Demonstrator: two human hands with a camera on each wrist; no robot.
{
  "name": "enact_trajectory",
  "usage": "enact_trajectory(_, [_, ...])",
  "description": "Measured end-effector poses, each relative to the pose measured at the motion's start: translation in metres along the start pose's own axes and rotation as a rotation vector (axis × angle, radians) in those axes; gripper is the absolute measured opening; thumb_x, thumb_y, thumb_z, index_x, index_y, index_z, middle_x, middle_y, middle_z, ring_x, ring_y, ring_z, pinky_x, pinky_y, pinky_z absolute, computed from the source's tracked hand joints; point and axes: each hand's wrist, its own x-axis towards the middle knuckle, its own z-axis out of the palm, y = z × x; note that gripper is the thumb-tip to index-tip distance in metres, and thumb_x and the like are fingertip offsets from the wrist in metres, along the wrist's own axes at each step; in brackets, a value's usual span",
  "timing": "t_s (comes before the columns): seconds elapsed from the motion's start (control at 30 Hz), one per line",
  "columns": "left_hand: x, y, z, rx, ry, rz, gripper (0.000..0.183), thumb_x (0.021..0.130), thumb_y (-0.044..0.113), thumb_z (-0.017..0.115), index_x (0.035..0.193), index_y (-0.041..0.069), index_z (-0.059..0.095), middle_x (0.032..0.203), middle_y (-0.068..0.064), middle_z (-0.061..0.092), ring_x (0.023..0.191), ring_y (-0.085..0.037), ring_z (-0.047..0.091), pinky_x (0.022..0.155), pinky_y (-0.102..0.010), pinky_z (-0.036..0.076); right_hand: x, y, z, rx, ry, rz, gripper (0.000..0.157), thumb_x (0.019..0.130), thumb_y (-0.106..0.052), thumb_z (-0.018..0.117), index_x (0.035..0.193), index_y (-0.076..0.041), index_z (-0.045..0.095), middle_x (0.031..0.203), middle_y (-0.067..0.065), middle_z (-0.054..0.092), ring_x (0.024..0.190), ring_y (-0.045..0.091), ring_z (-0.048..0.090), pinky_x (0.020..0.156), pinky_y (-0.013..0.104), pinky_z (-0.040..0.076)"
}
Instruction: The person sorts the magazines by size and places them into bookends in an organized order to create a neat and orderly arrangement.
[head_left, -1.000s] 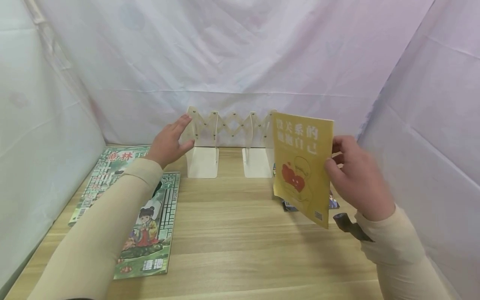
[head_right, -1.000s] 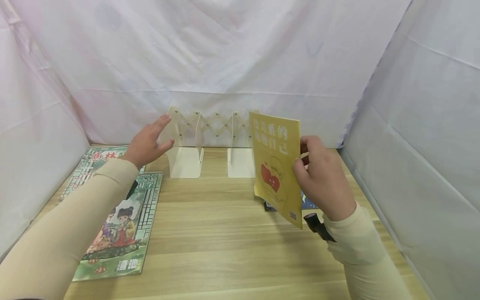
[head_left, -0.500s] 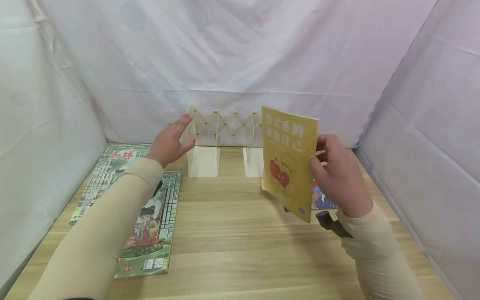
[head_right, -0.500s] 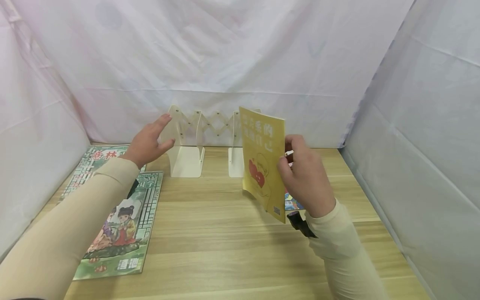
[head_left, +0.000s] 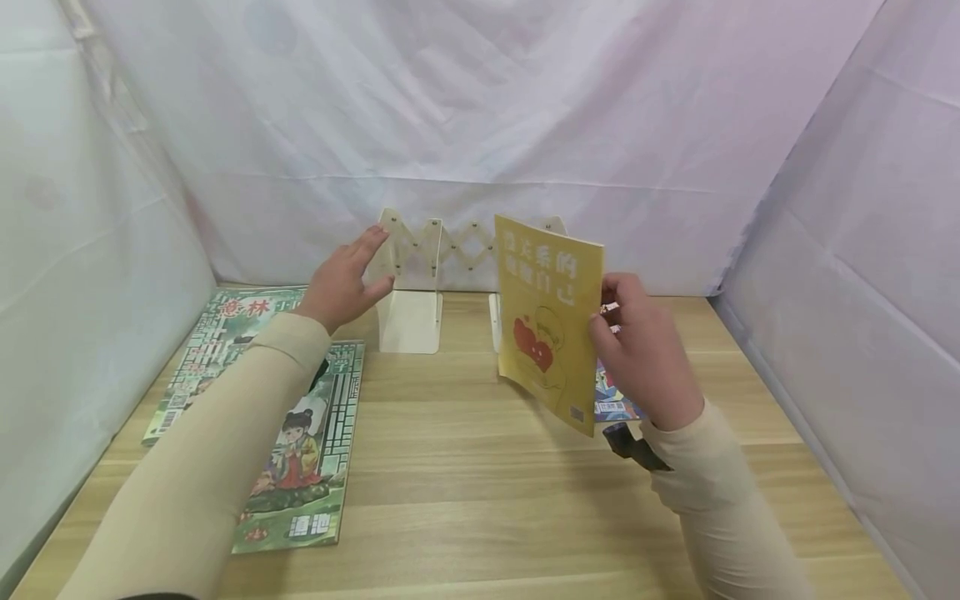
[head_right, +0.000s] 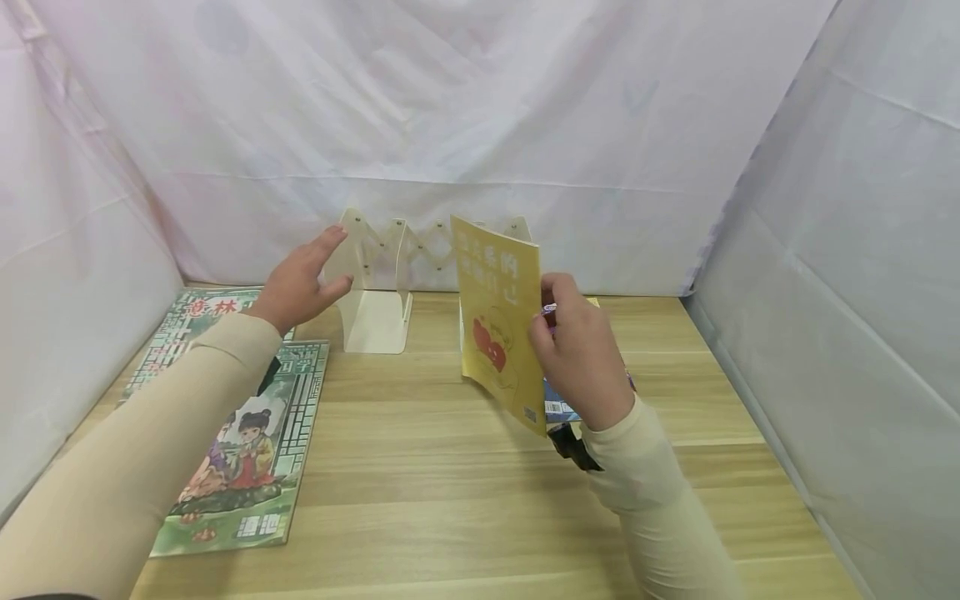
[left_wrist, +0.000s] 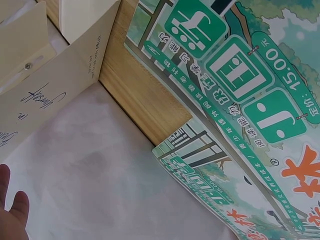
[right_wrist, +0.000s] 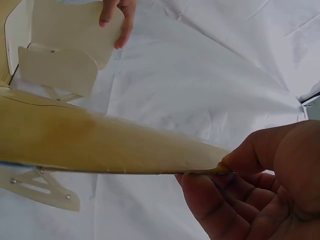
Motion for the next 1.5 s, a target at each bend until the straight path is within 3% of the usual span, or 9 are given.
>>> enact_trajectory(1.1, [-0.002, 0.004, -0.001, -0.006, -0.007, 0.016, 0.073, 0.094, 0.031, 0.064, 0.155, 0.008, 0.031, 0.162, -0.009, 0.026, 0.129, -0.046, 0.045, 0.103, -0.060, 0.041, 0.019, 0.006, 0.084, 0.070, 0.156, 0.051, 0.026, 0.096, -0.005, 0.057, 0.121, -0.001, 0.050, 0.109, 0.017, 0.067, 0.088, 0.025, 0.069, 0.068, 0.040, 0.061])
enact_trajectory(1.5, [0.000, 0.005, -0.002, 0.000, -0.006, 0.007, 0.073, 0.094, 0.031, 0.064, 0.156, 0.009, 0.031, 0.162, -0.009, 0.026, 0.129, -0.046, 0.045, 0.103, -0.059, 0.042, 0.028, 0.011, 0.109, 0.058, 0.300, -0.088, 0.022, 0.093, -0.001, 0.056, 0.114, 0.004, 0.053, 0.104, 0.019, 0.067, 0.083, 0.028, 0.070, 0.063, 0.040, 0.061])
